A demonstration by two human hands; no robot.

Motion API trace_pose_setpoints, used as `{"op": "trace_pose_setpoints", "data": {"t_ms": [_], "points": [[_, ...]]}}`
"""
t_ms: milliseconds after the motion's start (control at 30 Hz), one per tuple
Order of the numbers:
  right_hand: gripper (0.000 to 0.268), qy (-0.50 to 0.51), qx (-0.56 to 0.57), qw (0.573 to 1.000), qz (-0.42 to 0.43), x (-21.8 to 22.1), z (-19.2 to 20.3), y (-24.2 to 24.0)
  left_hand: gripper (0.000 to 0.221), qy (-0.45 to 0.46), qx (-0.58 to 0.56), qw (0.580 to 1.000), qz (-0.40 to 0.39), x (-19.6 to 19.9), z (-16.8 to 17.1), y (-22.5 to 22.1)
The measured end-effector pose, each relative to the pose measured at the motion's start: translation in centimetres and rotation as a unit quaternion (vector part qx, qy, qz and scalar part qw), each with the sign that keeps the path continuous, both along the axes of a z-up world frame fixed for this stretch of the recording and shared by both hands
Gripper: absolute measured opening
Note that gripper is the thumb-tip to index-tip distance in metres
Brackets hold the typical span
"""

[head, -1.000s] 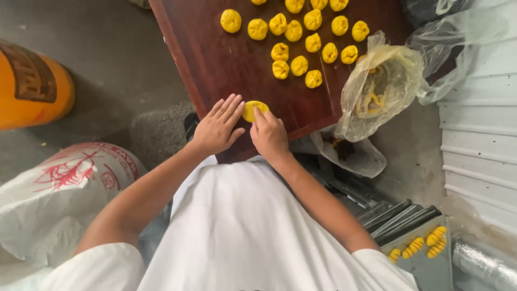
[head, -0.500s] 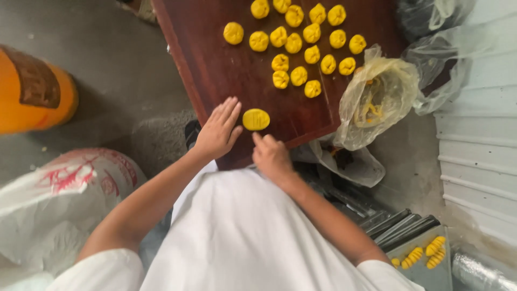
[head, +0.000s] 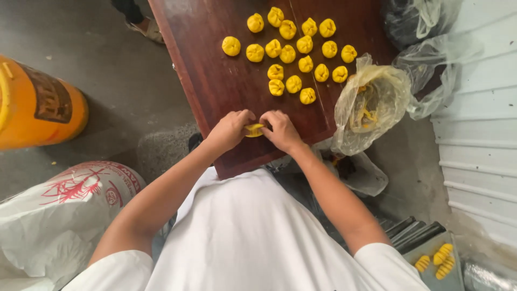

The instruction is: Shape yellow dough balls into small ribbed rolls and place them onto a metal tray.

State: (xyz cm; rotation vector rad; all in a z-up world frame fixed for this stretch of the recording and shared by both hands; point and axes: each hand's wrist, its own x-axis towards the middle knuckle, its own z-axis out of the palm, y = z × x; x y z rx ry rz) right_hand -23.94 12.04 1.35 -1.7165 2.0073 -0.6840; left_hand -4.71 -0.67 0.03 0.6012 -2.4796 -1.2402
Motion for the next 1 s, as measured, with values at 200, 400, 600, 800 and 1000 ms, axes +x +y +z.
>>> {"op": "trace_pose_setpoints", "data": {"t_ms": [200, 400, 600, 800, 1000], "points": [[0.026, 0.017, -0.157, 0.985, 0.071, 0.4, 6.9, -2.0, 0.031, 0.113, -0.148, 0.982, -0.042, 1.7, 5.1, -3.2], [0.027, 0.117, -0.153, 0.975, 0.115, 1.6, 4.7, -0.9, 0.023, 0.045, -0.237, 0.961, -0.136, 3.5, 1.1, -2.5], [0.038, 0.173, -0.111, 0.977, 0.062, 1.8, 1.8, -2.3, 0.045, 0.04, -0.266, 0.959, 0.09, 1.0, 3.3, -1.0], [0.015, 0.09, -0.106, 0.989, 0.056, 1.9, 3.3, -2.7, 0.02, 0.043, -0.172, 0.983, 0.039, 1.3, -1.0, -0.1], [0.025, 0.078, -0.066, 0.994, -0.026, 2.1, 1.2, -3.6, 0.018, -0.022, -0.117, 0.985, 0.121, -0.3, -0.8, -0.3]]}}
